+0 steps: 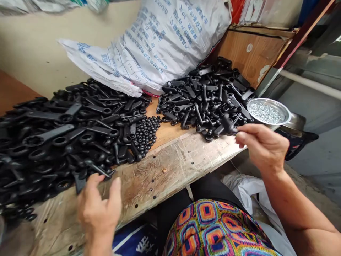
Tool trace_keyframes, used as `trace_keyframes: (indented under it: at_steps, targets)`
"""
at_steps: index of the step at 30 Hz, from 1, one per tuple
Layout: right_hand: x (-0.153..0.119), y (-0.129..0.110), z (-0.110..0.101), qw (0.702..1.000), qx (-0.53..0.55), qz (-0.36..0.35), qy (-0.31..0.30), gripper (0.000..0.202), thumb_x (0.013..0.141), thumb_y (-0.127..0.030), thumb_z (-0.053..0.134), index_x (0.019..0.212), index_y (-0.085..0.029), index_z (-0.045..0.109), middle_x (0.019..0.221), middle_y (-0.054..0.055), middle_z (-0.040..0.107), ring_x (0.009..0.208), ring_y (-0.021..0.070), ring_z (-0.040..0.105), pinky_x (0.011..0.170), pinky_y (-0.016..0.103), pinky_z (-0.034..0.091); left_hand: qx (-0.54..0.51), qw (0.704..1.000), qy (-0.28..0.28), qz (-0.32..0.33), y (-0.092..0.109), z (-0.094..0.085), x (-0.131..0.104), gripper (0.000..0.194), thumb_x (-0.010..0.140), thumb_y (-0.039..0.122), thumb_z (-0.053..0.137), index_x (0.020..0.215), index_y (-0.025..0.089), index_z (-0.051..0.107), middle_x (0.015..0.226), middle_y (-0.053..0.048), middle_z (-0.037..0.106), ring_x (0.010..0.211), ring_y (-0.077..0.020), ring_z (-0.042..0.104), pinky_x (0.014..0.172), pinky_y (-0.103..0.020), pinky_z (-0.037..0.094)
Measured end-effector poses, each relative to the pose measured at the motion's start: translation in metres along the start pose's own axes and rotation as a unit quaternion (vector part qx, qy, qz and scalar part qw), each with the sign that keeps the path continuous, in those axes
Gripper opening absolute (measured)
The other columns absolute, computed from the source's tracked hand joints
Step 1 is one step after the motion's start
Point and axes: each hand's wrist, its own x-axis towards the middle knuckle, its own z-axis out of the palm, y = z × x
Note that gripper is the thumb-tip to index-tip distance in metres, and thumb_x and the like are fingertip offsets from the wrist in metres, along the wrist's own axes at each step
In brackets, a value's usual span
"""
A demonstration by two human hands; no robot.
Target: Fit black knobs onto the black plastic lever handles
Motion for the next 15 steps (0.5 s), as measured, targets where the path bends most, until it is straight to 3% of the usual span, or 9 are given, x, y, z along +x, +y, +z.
trace_keyframes:
  at_steps: [3,6,9,12,15]
  targets:
    - [0.023,0.029,-0.004,0.984,-0.135,-0.085,0.075,0.013,0.078,-0.031,0.062,0.084,-0.021,0.065,0.061,-0.002,0.059,0.053,0.0118,0.053,0.053,0.024,0.043,0.206,0.976,0.013,-0.069,-0.03,-0.003,0.033,0.06,0.071,0.047,0.058,0.123,0.018,0.049,0.127,-0.012,0.052,0.12,-0.0341,0.042,0.101,-0.049,0.031]
    - [0.037,0.056,0.011,0.959,-0.244,-0.141,0.031,0.016,0.082,-0.033,0.057,0.08,-0.019,0.064,0.065,0.0,0.062,0.058,0.0126,0.056,0.057,0.024,0.041,0.296,0.946,-0.063,-0.119,-0.038,-0.004,0.055,0.065,0.072,0.057,0.05,0.122,0.015,0.05,0.128,-0.016,0.05,0.118,-0.0371,0.044,0.095,-0.051,0.037]
    - [0.04,0.067,0.028,0.911,-0.369,-0.173,-0.058,0.027,0.084,-0.04,0.053,0.073,-0.018,0.064,0.067,0.003,0.062,0.065,0.0148,0.057,0.058,0.024,0.037,0.315,0.933,-0.116,-0.125,-0.033,-0.007,0.063,0.069,0.074,0.062,0.044,0.122,0.012,0.048,0.129,-0.02,0.047,0.118,-0.0406,0.043,0.091,-0.054,0.038]
    - [0.037,0.065,0.033,0.865,-0.452,-0.19,-0.106,0.036,0.083,-0.049,0.052,0.07,-0.018,0.064,0.07,0.005,0.062,0.07,0.0168,0.056,0.06,0.026,0.034,0.309,0.935,-0.106,-0.137,-0.03,-0.01,0.065,0.063,0.078,0.06,0.037,0.122,0.016,0.047,0.129,-0.019,0.046,0.118,-0.0422,0.043,0.089,-0.056,0.038]
    - [0.033,0.059,0.023,0.861,-0.454,-0.201,-0.108,0.035,0.084,-0.048,0.051,0.071,-0.018,0.064,0.073,0.005,0.063,0.073,0.0172,0.056,0.063,0.026,0.035,0.308,0.927,-0.099,-0.189,-0.034,-0.011,0.068,0.058,0.079,0.058,0.035,0.119,0.018,0.048,0.127,-0.018,0.047,0.116,-0.0432,0.044,0.087,-0.058,0.039]
